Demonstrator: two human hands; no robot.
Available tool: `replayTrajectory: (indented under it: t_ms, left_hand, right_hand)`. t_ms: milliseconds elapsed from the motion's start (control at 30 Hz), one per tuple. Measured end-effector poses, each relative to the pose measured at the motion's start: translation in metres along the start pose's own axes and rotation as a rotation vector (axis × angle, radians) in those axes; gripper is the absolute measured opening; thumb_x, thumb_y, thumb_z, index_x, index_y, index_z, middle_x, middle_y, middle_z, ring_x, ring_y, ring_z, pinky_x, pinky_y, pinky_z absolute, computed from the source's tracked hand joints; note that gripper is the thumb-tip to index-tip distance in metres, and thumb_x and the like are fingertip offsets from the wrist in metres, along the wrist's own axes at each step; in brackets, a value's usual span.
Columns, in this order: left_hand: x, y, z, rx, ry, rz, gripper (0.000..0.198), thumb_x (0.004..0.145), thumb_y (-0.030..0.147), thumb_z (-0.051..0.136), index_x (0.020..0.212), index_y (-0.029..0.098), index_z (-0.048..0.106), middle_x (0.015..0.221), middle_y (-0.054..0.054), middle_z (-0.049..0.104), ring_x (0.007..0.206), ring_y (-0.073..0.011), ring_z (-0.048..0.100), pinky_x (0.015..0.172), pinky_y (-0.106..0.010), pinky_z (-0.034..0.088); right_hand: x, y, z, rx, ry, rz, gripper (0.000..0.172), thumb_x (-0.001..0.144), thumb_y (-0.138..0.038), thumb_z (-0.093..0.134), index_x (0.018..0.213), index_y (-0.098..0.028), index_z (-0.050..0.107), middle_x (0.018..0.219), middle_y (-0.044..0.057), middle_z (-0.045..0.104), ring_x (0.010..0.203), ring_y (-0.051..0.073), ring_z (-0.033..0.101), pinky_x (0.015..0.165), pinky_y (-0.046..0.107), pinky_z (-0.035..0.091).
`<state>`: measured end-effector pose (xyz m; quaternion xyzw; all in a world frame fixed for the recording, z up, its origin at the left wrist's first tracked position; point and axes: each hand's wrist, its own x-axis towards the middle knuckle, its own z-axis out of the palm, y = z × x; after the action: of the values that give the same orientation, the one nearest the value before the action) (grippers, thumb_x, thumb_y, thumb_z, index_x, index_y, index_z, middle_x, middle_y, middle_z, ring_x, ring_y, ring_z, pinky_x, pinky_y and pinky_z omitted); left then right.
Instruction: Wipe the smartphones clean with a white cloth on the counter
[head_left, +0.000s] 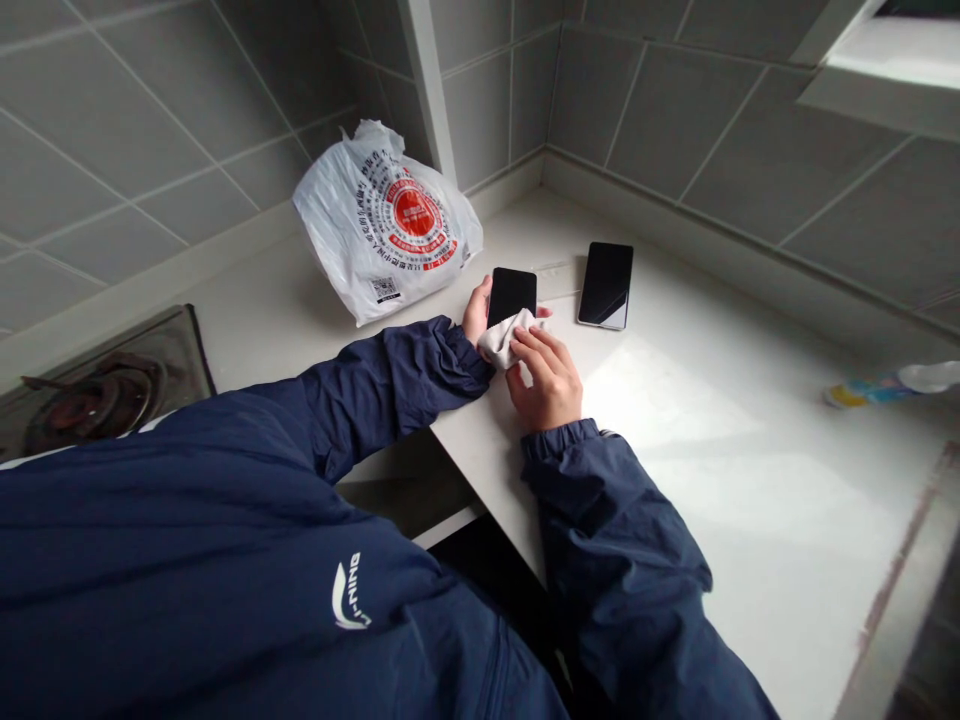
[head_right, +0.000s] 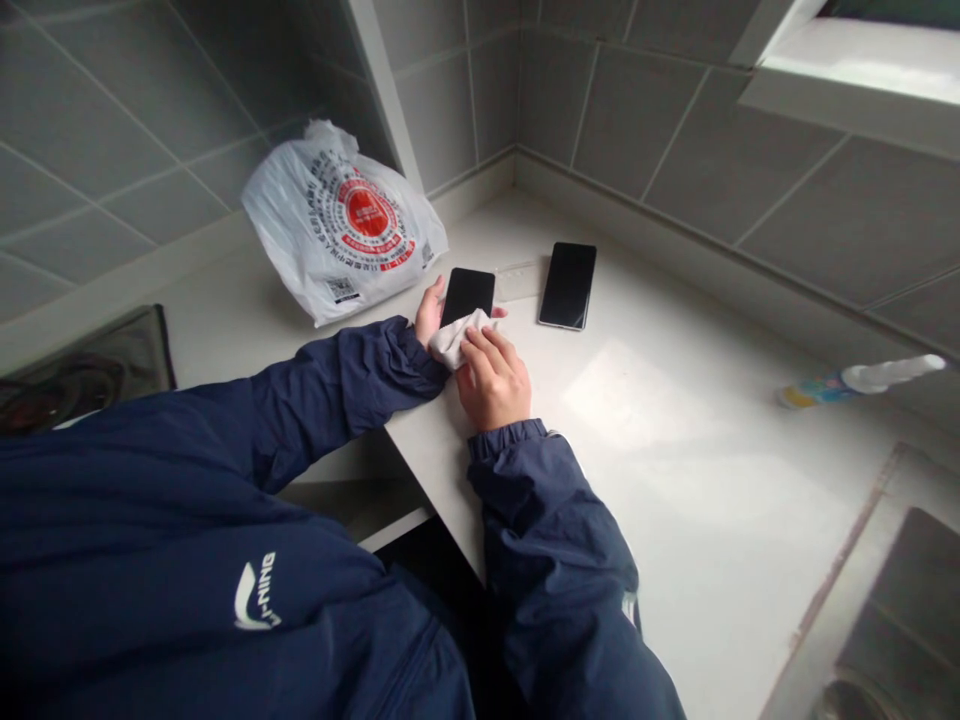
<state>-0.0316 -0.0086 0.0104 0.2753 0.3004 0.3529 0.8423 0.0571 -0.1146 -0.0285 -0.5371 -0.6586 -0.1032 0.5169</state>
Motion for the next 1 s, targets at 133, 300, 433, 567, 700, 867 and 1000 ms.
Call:
replayTrajectory:
  t_ms: [133, 300, 433, 567, 700, 867, 1000]
  left_hand:
    - [0.003, -0.001, -0.005, -0.016, -0.029, -0.086, 0.07, 0.096, 0.068, 0.033, 0.121, 0.009, 0.061, 0.09, -0.015, 0.074, 0.07, -0.0214, 0.069, 0.073, -0.036, 0.055]
    - [0.01, -0.002, -0.008, 0.01, -0.058, -0.089, 0.06, 0.098, 0.063, 0.035, 0.117, 0.013, 0.059, 0.098, -0.016, 0.074, 0.069, -0.0221, 0.07, 0.072, -0.037, 0.057]
    - [0.018, -0.002, -0.005, 0.13, -0.005, 0.036, 0.037, 0.095, 0.045, 0.054, 0.119, 0.017, 0.054, 0.096, -0.011, 0.074, 0.075, -0.0227, 0.072, 0.078, -0.041, 0.058]
    - [0.039, 0.004, -0.012, 0.283, 0.057, 0.239, 0.024, 0.089, 0.028, 0.066, 0.108, 0.016, 0.057, 0.089, -0.005, 0.071, 0.085, -0.0201, 0.072, 0.089, -0.039, 0.055]
    - [0.062, 0.011, -0.021, 0.504, 0.127, 0.294, 0.027, 0.082, 0.03, 0.077, 0.097, 0.012, 0.063, 0.087, -0.005, 0.071, 0.09, -0.0202, 0.07, 0.095, -0.037, 0.052]
    - [0.075, 0.01, -0.017, 0.719, 0.229, 0.313, 0.043, 0.081, 0.036, 0.078, 0.116, 0.015, 0.061, 0.09, -0.007, 0.071, 0.083, -0.0225, 0.07, 0.087, -0.041, 0.054]
    - [0.082, 0.009, -0.009, 0.846, 0.311, 0.325, 0.046, 0.084, 0.036, 0.075, 0.124, 0.018, 0.059, 0.096, -0.008, 0.071, 0.076, -0.021, 0.07, 0.082, -0.041, 0.055]
  right_hand:
    - [0.002, -0.001, -0.004, 0.071, 0.054, -0.018, 0.023, 0.088, -0.008, 0.061, 0.101, -0.021, 0.074, 0.113, 0.006, 0.079, 0.115, 0.021, 0.068, 0.1, 0.038, 0.059]
    - [0.003, -0.002, -0.008, 0.084, 0.106, -0.001, 0.025, 0.087, -0.006, 0.058, 0.1, -0.022, 0.073, 0.102, 0.005, 0.08, 0.102, 0.02, 0.071, 0.095, 0.039, 0.06]
    - [-0.001, -0.002, -0.013, 0.077, 0.153, 0.125, 0.022, 0.085, -0.012, 0.058, 0.098, -0.021, 0.074, 0.096, 0.006, 0.079, 0.09, 0.02, 0.072, 0.085, 0.035, 0.061]
    - [-0.002, 0.007, -0.016, 0.191, 0.317, 0.528, 0.021, 0.081, -0.02, 0.061, 0.097, -0.018, 0.075, 0.086, 0.004, 0.077, 0.068, 0.015, 0.068, 0.067, 0.03, 0.06]
    - [0.001, 0.017, -0.016, 0.358, 0.522, 0.814, 0.026, 0.075, -0.036, 0.072, 0.09, -0.014, 0.073, 0.07, 0.0, 0.07, 0.06, 0.014, 0.065, 0.055, 0.03, 0.06]
    - [0.005, 0.017, -0.017, 0.388, 0.55, 0.857, 0.034, 0.071, -0.042, 0.077, 0.088, -0.014, 0.071, 0.066, -0.002, 0.067, 0.055, 0.013, 0.063, 0.052, 0.03, 0.061]
    - [0.008, 0.013, -0.018, 0.403, 0.54, 0.873, 0.033, 0.071, -0.042, 0.076, 0.088, -0.014, 0.071, 0.067, -0.001, 0.069, 0.057, 0.014, 0.066, 0.053, 0.03, 0.062]
